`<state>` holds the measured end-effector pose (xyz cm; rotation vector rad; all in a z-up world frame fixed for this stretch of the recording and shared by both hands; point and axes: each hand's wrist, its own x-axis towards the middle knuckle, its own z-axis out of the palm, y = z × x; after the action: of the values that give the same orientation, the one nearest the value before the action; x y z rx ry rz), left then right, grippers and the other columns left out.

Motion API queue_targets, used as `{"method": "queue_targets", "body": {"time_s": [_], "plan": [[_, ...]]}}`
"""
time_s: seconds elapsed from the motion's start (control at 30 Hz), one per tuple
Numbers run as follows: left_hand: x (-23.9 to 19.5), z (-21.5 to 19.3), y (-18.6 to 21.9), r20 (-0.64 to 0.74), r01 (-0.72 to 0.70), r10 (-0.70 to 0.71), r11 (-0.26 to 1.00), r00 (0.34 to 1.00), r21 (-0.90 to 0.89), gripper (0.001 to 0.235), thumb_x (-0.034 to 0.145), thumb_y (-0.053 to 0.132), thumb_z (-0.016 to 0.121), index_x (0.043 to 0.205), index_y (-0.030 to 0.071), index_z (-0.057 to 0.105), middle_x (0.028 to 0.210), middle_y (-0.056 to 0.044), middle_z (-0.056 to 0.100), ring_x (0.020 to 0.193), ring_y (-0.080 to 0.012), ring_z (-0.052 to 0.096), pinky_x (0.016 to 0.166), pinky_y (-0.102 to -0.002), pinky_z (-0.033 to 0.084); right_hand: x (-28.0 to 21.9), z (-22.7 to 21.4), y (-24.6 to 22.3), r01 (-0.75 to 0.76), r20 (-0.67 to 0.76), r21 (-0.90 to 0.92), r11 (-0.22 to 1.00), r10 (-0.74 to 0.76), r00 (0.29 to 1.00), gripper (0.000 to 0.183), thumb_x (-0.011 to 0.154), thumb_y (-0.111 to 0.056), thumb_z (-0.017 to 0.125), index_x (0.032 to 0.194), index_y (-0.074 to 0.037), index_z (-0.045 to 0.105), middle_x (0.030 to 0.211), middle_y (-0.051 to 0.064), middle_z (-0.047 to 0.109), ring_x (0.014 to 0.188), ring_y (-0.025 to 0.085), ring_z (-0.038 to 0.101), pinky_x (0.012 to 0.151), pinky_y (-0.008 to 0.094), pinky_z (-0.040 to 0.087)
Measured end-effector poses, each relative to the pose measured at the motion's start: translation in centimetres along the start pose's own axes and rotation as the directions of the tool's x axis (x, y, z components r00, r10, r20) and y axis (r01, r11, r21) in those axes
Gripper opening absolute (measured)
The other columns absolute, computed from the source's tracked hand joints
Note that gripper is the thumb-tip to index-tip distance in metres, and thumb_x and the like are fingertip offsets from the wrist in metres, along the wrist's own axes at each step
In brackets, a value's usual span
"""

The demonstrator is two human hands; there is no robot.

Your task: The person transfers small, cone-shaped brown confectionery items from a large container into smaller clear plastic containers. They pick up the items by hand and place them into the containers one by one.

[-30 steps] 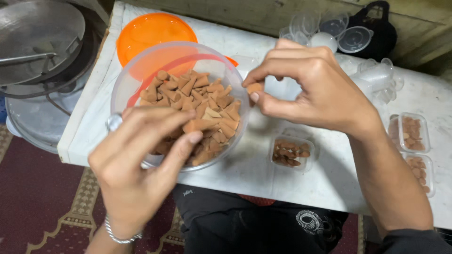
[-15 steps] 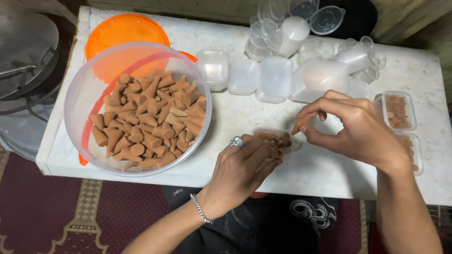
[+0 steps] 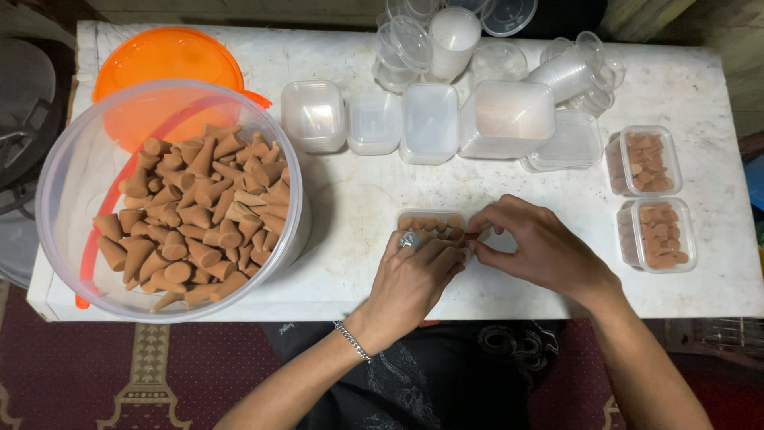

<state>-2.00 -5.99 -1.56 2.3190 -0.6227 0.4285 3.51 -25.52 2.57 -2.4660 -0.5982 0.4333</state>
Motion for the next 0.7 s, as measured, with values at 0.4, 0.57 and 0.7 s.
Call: {"method": "queue_targets", "body": {"time_s": [0.4,0.57,0.7], "plan": [[-0.3,1.1,-1.0,0.060,-0.037,0.035,0.998,0.998,0.041,0.014,0.094,0.023,0.069,0.086,0.012,0.070,0.081,-0.003,0.069,0.085,-0.0229,0.067,0.086,-0.039,0.042,-0.3,2.0,0.2,0.115,-0.056,-0.074,0.991,-0.120,0.991,0.013,0.092,-0.025,0.071,0.098,-0.013,0.072,0.085,0.003,0.074,0.095,0.021,0.067,0.084,0.034,0.054],[-1.1,2.2,-1.8,0.092,-0.025,0.022,0.999,0.996,0.032,0.016,0.095,0.026,0.067,0.087,0.013,0.072,0.083,-0.003,0.071,0.086,-0.0211,0.067,0.088,-0.038,0.039,-0.5,2.5,0.7,0.192,-0.100,-0.120,0.974,-0.204,0.974,0.010,0.091,-0.019,0.071,0.097,-0.012,0.073,0.089,0.002,0.072,0.093,0.020,0.065,0.081,0.034,0.056],[-0.9,1.3,-1.5,0.111,-0.026,0.023,0.999,0.994,0.026,0.018,0.096,0.027,0.066,0.089,0.012,0.072,0.084,-0.004,0.071,0.089,-0.0218,0.067,0.088,-0.039,0.039,-0.7,2.6,0.8,0.228,-0.132,-0.108,0.968,-0.241,0.962,0.007,0.090,-0.012,0.071,0.096,-0.011,0.074,0.092,0.003,0.071,0.094,0.020,0.066,0.080,0.033,0.056]]}}
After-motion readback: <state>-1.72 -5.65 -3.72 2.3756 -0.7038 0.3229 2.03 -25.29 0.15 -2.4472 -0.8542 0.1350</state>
